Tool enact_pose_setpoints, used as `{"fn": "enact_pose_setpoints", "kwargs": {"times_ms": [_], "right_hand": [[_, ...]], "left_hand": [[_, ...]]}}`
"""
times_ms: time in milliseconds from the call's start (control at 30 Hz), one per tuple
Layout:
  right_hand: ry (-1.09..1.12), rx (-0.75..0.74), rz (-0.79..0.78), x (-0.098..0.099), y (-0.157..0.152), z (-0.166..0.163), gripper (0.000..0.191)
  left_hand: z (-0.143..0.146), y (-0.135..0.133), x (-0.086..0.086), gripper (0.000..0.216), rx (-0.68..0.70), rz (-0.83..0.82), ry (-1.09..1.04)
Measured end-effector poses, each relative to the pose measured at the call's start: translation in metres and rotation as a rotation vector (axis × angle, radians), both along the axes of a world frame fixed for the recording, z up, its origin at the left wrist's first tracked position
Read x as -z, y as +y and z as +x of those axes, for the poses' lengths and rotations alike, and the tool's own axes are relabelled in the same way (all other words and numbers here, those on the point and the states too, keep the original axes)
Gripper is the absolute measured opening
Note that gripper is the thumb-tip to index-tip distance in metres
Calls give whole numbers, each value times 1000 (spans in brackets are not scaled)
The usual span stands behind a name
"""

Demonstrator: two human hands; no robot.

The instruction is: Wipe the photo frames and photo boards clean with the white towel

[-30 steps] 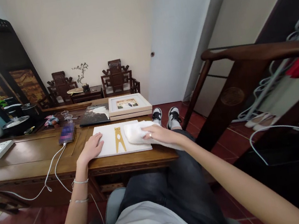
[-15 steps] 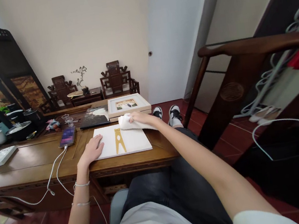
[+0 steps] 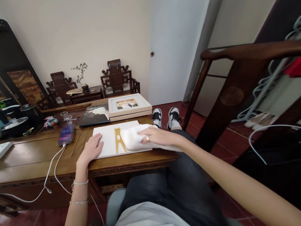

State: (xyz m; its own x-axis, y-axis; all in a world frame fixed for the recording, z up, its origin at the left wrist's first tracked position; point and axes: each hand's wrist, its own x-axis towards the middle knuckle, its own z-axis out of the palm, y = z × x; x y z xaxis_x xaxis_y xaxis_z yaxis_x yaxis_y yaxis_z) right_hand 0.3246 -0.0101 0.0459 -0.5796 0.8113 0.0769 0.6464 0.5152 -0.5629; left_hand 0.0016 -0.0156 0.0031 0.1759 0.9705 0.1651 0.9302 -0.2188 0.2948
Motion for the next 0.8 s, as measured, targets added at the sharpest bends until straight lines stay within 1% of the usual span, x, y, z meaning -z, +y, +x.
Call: {"fn": "enact_pose_setpoints", "kwargs": {"times_ms": [67,100,167,233,333,400,467,533,633,733,800], "right_hand": [[0,-32,-38,-3,-19,10,24],[3,-51,-70,-4,-23,13,25],[24,-70,-134,-3,-19,16,30],[59,-52,-146,0,-1,13,33],[92,-6,-39,4,38,-2,31],[43,29,61,7,62,-17,29],[-29,75,144,10,77,-31,30],[-73,100,183,14,79,-41,33],[-134,55,231,21,60,-50,34],[-235,-52,285,23,19,-47,32],[-249,-115,268,19,-12,-37,29]], "left_hand": [[0,-1,1,51,-4,-4,-5],[0,-1,1,51,-4,-2,-7],[0,-1,3,53,0,2,-9],[0,0,4,55,14,3,-7],[-1,2,5,61,33,3,3],[-1,4,6,61,40,5,12],[-1,6,7,59,45,5,15],[-2,8,8,57,50,10,11],[-2,10,10,57,55,14,17],[-3,11,12,58,58,12,24],[-3,12,14,58,61,18,17]]}}
